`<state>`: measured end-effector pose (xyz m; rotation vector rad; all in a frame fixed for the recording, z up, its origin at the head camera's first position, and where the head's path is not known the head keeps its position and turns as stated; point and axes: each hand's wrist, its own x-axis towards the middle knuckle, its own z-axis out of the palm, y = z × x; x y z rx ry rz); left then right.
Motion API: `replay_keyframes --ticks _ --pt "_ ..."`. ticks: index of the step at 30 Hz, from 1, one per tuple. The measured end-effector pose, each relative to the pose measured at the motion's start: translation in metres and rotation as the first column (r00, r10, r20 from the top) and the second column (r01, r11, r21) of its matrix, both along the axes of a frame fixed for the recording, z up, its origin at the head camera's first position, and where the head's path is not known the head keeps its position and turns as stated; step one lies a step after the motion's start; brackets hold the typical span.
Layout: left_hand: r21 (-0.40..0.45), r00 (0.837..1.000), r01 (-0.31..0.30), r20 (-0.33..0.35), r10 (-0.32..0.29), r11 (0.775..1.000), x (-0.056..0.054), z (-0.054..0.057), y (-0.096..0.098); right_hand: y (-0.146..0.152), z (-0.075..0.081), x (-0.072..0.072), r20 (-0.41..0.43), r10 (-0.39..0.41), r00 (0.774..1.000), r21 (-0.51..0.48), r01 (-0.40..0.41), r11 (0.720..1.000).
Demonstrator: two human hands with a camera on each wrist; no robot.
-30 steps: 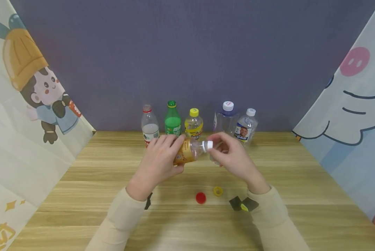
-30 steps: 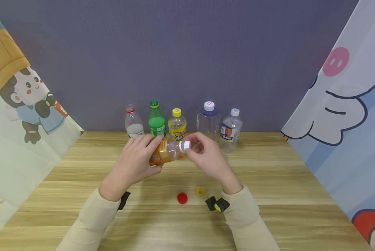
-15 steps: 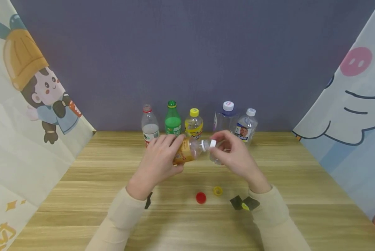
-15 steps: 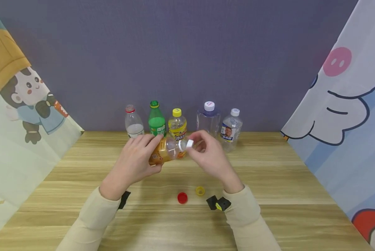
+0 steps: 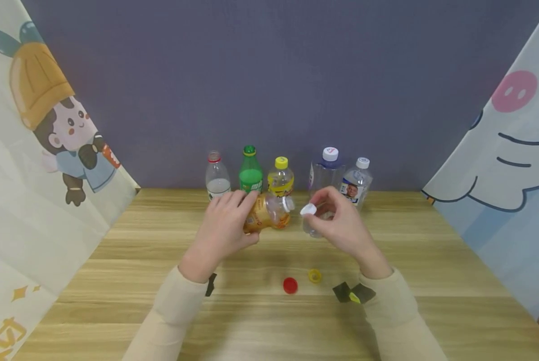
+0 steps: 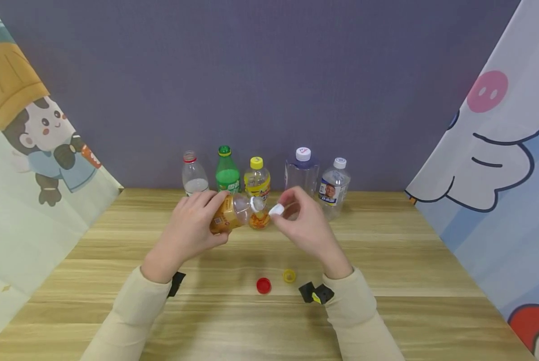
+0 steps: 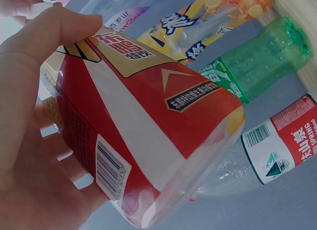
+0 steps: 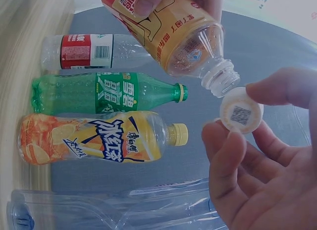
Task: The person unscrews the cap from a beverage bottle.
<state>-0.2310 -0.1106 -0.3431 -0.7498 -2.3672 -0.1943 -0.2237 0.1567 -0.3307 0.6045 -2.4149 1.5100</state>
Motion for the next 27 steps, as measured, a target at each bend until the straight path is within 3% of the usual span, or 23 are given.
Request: replay_keyframes --ticks 12,21,27 --pt "0.029 0.999 -0.039 0.034 0.038 0.999 -0.001 0.003 -0.009 -0.005 -0.003 -0.001 -0.022 -0.030 0.999 0.001 0.030 1.000" --pt "0.101 0.999 -0.034 0.044 0.030 0.994 -0.006 0.006 -0.020 -0.010 -0.003 0.000 -0.107 -0.038 0.994 0.155 0.054 0.986" --pt "0.163 0.999 -0.036 0.039 0.030 0.986 -0.009 0.009 -0.029 -0.011 -0.005 0.001 -0.063 0.009 0.998 0.178 0.002 0.984"
